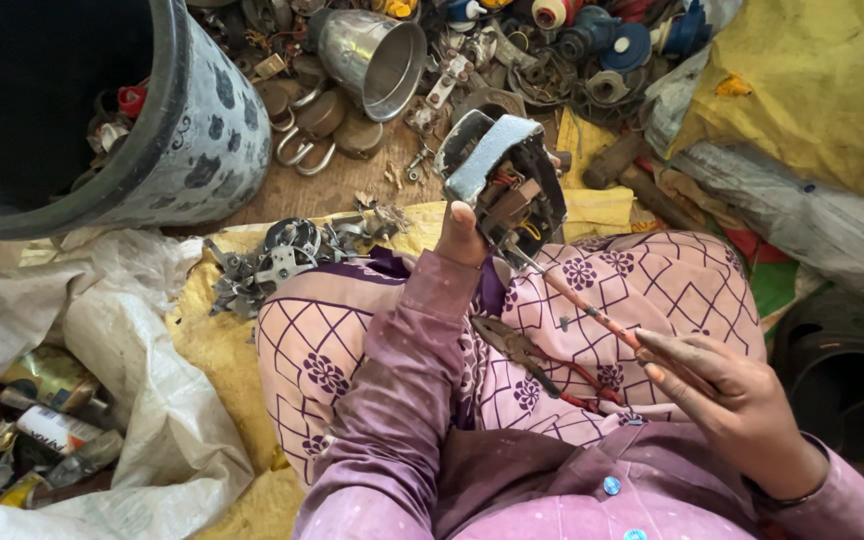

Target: The person sits on the floor and uses a red-handled screwdriver to pry and scrape a metal housing. They rotate the object to access different sides and continue scraping the interior surfaces.

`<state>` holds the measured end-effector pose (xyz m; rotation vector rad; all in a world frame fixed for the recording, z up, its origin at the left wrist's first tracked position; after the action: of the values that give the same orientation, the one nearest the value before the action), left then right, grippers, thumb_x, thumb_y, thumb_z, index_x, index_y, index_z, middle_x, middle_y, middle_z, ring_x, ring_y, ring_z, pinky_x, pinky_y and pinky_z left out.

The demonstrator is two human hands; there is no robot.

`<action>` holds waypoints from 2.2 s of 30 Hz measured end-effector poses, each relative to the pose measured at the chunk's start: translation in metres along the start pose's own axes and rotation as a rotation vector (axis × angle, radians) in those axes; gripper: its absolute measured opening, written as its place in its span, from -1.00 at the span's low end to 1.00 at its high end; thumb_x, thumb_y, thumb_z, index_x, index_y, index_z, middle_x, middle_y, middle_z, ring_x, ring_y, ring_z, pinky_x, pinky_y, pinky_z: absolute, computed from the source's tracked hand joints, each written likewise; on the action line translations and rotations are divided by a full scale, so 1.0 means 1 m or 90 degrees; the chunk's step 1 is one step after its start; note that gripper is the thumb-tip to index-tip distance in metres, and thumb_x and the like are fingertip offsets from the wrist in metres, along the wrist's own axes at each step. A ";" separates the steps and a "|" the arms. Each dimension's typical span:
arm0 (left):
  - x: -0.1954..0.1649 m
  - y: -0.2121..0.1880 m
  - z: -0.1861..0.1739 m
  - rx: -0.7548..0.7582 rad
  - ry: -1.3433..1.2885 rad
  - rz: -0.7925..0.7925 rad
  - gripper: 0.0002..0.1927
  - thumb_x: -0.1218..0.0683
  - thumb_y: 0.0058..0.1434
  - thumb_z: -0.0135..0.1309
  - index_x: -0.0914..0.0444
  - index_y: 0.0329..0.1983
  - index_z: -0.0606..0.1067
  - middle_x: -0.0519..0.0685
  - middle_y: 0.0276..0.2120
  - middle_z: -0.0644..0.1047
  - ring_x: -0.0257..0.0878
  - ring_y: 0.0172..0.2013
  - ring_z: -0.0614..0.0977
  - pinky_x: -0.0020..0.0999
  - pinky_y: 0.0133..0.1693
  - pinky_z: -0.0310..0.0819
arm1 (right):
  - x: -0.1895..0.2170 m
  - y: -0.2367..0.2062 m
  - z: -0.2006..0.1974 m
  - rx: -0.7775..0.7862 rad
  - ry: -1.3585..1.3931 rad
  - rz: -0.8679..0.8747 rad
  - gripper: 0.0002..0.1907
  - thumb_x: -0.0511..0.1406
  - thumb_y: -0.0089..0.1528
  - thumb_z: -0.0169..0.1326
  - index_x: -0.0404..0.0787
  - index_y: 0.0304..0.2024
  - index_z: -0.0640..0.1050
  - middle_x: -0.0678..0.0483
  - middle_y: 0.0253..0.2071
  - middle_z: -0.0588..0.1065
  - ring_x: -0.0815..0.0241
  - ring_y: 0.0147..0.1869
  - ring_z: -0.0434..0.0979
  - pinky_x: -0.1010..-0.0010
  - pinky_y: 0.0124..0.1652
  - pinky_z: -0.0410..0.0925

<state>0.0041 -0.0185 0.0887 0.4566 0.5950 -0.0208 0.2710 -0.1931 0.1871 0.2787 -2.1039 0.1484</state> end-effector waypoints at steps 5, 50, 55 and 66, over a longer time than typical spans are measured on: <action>-0.007 0.003 0.010 0.031 -0.002 0.003 0.25 -0.55 -0.03 0.16 0.32 0.51 0.17 0.21 0.26 0.45 0.02 0.23 0.54 -0.01 0.26 0.50 | -0.030 -0.004 0.003 0.086 0.298 0.286 -0.57 -0.36 0.36 0.10 -0.31 0.29 0.55 0.08 -0.38 0.45 0.41 -0.50 0.27 0.58 -0.53 0.18; -0.032 0.009 0.018 -0.071 -0.210 0.059 0.15 -0.67 0.20 -0.37 0.29 0.49 0.25 0.30 0.16 0.53 0.11 0.12 0.63 0.10 0.14 0.59 | -0.015 -0.003 -0.025 -0.075 -0.030 0.145 -0.51 -0.35 0.24 0.16 -0.21 0.24 0.57 0.13 -0.36 0.63 0.48 -0.39 0.44 0.59 -0.39 0.33; -0.037 0.010 0.028 -0.048 -0.177 0.069 0.18 -0.68 0.27 -0.42 0.41 0.45 0.27 0.31 0.07 0.55 0.09 0.01 0.66 0.09 0.07 0.63 | -0.035 -0.017 -0.040 -0.076 0.031 0.214 -0.52 -0.36 0.25 0.14 -0.25 0.25 0.57 0.14 -0.35 0.57 0.46 -0.44 0.32 0.62 -0.45 0.24; -0.038 0.011 0.035 -0.044 -0.176 0.024 0.22 -0.70 0.20 -0.42 0.36 0.50 0.25 0.32 0.10 0.55 0.08 0.04 0.66 0.03 0.08 0.65 | -0.036 -0.017 -0.022 0.009 0.065 0.200 -0.48 -0.36 0.21 0.16 -0.22 0.25 0.57 0.19 -0.41 0.54 0.45 -0.46 0.29 0.61 -0.47 0.22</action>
<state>-0.0068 -0.0278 0.1395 0.3888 0.3136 -0.0263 0.3118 -0.1997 0.1677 -0.0526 -2.0341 0.3554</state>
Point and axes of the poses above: each hand's wrist, its own y-axis towards the middle knuckle, its own z-axis out of the palm, x = y × z, the point moved 5 cm from there along y, towards the middle knuckle
